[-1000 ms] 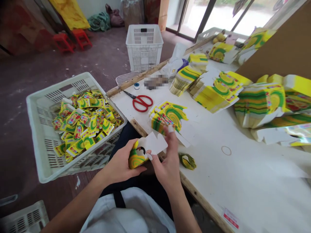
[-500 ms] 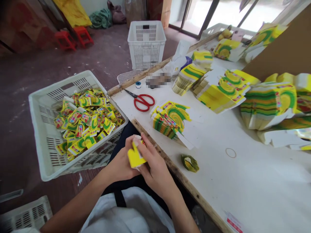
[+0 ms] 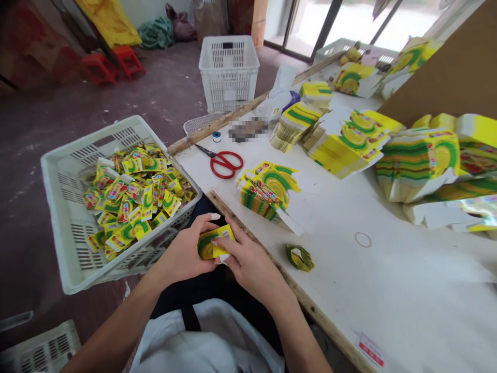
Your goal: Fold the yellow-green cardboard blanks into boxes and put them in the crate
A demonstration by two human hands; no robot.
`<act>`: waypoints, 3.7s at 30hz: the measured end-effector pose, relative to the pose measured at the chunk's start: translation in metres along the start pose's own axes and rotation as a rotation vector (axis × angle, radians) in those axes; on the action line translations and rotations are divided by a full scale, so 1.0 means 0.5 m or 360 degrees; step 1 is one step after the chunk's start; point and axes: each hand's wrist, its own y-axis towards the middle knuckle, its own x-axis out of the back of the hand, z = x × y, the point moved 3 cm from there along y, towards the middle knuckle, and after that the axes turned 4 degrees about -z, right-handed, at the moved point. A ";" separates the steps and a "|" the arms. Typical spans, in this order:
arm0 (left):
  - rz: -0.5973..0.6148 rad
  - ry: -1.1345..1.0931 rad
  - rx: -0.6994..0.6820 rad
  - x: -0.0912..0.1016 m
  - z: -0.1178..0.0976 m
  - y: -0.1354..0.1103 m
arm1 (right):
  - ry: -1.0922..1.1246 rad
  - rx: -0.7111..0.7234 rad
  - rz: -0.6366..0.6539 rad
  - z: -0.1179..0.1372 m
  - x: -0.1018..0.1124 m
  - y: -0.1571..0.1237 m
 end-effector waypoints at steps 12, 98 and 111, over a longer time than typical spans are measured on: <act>0.0062 -0.0004 -0.0067 -0.015 -0.013 -0.002 | 0.0176 -0.0102 -0.0214 0.012 -0.020 -0.006; -0.0964 -0.1321 0.0320 -0.015 0.033 0.009 | 0.0518 -0.0424 -0.0609 0.054 -0.013 0.019; -0.0886 -0.0006 -0.0207 0.108 -0.012 -0.017 | -0.0302 0.0120 -0.0400 0.062 -0.020 0.011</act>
